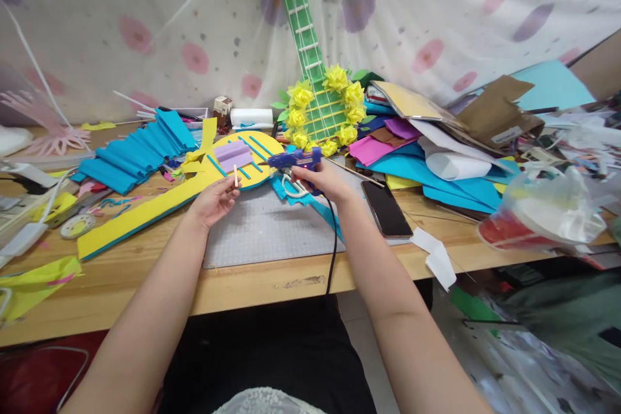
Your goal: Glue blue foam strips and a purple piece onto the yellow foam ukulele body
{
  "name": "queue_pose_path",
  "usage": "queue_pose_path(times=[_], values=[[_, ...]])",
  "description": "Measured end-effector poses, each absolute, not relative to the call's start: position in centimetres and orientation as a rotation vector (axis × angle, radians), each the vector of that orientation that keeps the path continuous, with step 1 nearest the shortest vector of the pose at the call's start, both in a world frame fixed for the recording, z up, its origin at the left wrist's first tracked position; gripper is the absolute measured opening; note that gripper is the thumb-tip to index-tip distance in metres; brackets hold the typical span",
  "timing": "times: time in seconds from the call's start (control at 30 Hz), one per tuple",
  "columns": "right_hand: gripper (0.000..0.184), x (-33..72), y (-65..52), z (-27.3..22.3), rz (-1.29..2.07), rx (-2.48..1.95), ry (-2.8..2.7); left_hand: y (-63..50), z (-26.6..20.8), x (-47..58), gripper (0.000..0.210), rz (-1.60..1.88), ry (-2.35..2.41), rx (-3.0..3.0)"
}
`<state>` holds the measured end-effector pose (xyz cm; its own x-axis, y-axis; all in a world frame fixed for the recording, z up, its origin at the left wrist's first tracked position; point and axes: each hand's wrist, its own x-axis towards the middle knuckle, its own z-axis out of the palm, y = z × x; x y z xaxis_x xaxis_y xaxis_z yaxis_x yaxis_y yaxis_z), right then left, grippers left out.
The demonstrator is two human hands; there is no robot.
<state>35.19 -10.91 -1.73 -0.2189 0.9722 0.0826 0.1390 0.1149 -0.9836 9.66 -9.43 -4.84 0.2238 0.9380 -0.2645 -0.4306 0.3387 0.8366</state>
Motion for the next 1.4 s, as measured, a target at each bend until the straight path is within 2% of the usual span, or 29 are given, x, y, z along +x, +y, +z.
queue_pose_path(times=[0.33, 1.4], values=[[0.041, 31.8, -10.6, -4.1, 1.242, -1.135, -1.618, -9.5, -4.4, 9.6, 0.005, 1.045, 0.848, 0.672], [0.041, 32.2, -10.4, -4.7, 1.173, -1.223, -1.689, -9.4, -4.7, 9.8, 0.007, 0.962, 0.83, 0.639]])
